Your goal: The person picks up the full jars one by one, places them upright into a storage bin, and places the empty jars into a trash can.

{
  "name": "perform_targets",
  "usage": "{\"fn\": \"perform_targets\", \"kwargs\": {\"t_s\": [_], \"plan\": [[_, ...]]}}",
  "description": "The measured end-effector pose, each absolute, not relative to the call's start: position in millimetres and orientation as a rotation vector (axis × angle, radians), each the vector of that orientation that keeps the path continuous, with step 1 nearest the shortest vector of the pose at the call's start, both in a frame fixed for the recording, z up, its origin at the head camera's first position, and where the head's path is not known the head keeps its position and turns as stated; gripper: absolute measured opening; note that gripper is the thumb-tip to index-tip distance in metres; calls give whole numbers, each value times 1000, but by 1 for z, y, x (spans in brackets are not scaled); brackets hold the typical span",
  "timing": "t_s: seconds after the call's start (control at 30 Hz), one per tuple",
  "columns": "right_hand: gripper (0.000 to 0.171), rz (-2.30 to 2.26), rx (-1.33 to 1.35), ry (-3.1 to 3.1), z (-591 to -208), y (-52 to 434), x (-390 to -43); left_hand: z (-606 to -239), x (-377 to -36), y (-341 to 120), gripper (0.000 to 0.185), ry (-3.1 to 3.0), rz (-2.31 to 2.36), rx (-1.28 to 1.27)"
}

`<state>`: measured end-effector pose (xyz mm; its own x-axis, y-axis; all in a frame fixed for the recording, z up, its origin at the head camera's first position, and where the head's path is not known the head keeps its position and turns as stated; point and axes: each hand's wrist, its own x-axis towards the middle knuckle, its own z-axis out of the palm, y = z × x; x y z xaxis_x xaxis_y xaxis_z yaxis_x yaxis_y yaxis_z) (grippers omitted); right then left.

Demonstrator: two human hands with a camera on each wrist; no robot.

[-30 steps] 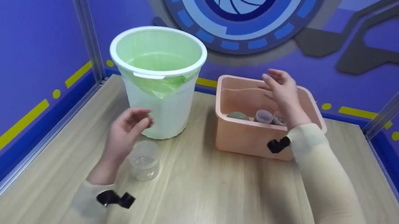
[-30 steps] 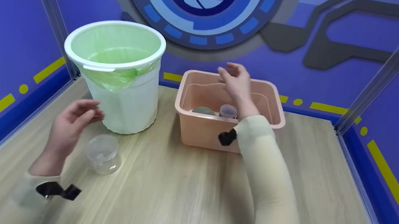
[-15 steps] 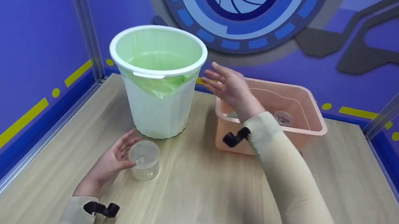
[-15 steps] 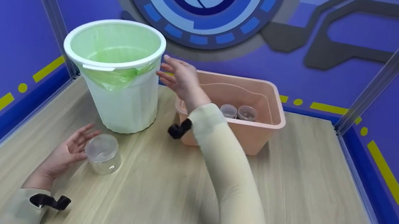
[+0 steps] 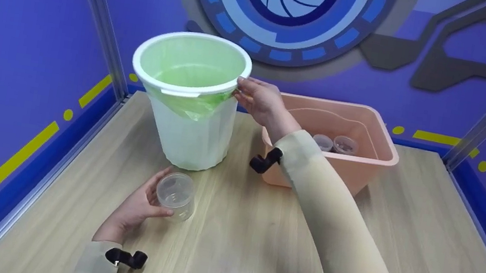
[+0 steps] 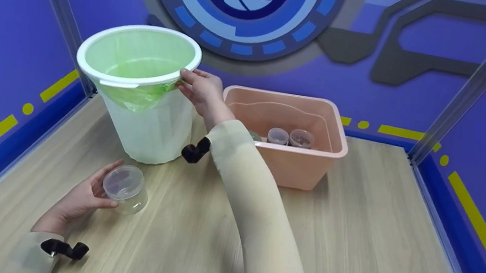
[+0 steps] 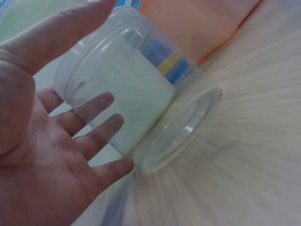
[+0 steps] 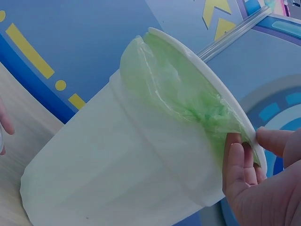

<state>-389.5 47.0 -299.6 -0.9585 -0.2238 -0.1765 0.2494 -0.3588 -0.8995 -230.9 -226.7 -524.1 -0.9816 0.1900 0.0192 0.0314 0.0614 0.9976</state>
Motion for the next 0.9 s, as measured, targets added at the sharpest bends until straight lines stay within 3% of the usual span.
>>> {"fn": "perform_targets", "kwargs": {"t_s": [0.4,0.63,0.9], "plan": [[38,-2366,4,1599,-301,48,-391,-525,-233,-223,93,2299,2024,184],[20,-2392,0,1602,-302,45,-393,-526,-233,-224,89,2315,2020,226],[16,-2387,6,1609,-302,44,-393,-509,-229,-224,92,2277,2097,144]]}}
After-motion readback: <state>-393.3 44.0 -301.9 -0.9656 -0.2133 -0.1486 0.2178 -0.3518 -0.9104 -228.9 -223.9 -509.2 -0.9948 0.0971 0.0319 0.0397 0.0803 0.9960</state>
